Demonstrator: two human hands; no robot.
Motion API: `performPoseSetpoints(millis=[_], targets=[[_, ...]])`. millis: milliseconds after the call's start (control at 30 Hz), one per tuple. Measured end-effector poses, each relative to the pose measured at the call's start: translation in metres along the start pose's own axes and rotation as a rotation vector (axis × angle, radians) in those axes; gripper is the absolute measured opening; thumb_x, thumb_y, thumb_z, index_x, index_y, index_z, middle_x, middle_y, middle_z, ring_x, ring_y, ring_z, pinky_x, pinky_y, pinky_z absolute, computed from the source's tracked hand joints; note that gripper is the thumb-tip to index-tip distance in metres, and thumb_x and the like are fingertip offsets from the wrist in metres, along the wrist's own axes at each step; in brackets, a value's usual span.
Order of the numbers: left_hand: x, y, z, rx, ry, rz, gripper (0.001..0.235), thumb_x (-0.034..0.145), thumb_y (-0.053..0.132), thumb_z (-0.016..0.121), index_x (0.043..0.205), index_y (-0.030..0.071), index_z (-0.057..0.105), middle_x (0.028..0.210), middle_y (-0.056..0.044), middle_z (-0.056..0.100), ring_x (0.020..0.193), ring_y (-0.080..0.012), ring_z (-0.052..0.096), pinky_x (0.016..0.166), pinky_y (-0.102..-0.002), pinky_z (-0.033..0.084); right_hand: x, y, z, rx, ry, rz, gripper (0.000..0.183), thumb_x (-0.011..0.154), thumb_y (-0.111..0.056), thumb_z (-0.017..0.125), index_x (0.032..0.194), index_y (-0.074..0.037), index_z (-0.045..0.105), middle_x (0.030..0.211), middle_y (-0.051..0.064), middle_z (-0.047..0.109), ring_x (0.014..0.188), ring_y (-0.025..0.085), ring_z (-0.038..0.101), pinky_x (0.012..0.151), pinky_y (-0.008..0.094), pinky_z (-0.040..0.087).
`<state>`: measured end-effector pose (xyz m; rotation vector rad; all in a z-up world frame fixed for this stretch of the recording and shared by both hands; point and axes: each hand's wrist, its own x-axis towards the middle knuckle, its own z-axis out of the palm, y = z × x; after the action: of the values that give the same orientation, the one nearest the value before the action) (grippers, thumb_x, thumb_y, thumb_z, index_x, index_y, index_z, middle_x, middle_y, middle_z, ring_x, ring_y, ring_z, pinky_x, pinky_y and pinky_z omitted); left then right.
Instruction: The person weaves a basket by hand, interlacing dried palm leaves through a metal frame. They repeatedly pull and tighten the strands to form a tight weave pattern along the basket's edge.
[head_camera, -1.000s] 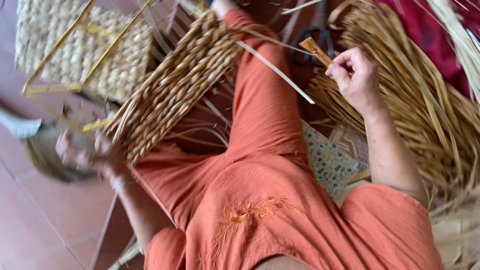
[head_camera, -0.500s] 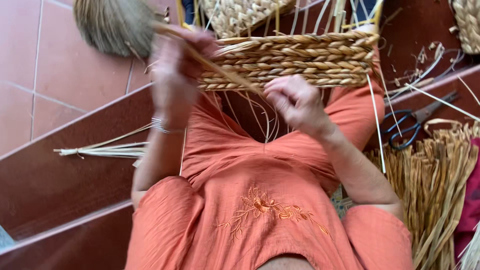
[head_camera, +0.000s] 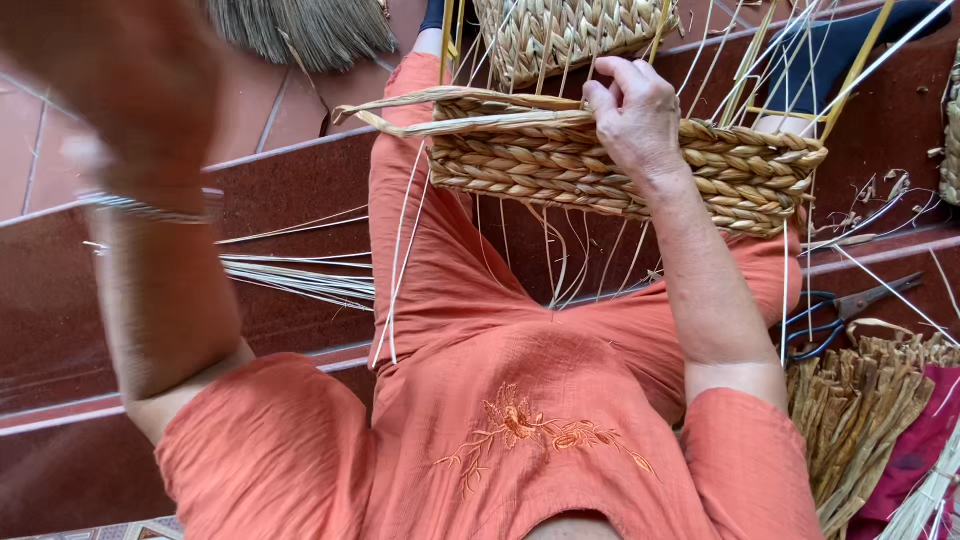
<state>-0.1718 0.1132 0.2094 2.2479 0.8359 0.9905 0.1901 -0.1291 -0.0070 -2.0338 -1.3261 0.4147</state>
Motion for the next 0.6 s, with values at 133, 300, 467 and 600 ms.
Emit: performPoseSetpoints(millis=[133, 300, 467, 600], targets=[[0.001, -0.017, 0.135, -0.11, -0.275, 0.144, 0.014, 0.103, 0.014, 0.075, 0.107, 0.005, 0.064, 0.101, -0.009, 0.065, 0.095, -0.0246, 0.064, 0.081, -0.039, 0.051, 0.003, -0.003, 0.004, 0.139, 0.025, 0.038, 0.008, 0.097, -0.004, 0.077, 0.104, -0.004, 0.073, 0.092, 0.005, 0.067, 0.074, 0.011, 0.062, 0.065, 0.024, 0.054], [-0.034, -0.023, 0.256, -0.155, -0.449, 0.155, 0.017, 0.1, 0.011, 0.08, 0.102, 0.006, 0.064, 0.096, -0.008, 0.063, 0.09, -0.0247, 0.063, 0.077, -0.039, 0.05, -0.014, -0.017, -0.009, 0.284, 0.016, 0.105, 0.009, 0.1, -0.001, 0.076, 0.105, -0.003, 0.069, 0.099, 0.006, 0.074, 0.088, 0.011, 0.072, 0.078, 0.026, 0.06], [-0.052, -0.021, 0.312, -0.06, -0.545, 0.141, 0.019, 0.093, 0.019, 0.08, 0.09, 0.01, 0.064, 0.088, -0.004, 0.062, 0.089, -0.0245, 0.06, 0.08, -0.042, 0.047, -0.021, -0.032, -0.027, 0.263, 0.027, -0.065, 0.016, 0.096, 0.008, 0.076, 0.105, -0.001, 0.068, 0.114, 0.013, 0.075, 0.102, 0.021, 0.073, 0.088, 0.033, 0.061], [-0.061, -0.024, 0.329, -0.025, -0.491, 0.225, 0.02, 0.085, 0.024, 0.081, 0.085, 0.013, 0.065, 0.089, -0.004, 0.059, 0.094, -0.0262, 0.055, 0.078, -0.043, 0.043, -0.026, -0.032, -0.03, 0.245, 0.02, -0.138, 0.019, 0.092, 0.009, 0.077, 0.104, -0.001, 0.066, 0.121, 0.018, 0.071, 0.109, 0.028, 0.071, 0.093, 0.036, 0.059]])
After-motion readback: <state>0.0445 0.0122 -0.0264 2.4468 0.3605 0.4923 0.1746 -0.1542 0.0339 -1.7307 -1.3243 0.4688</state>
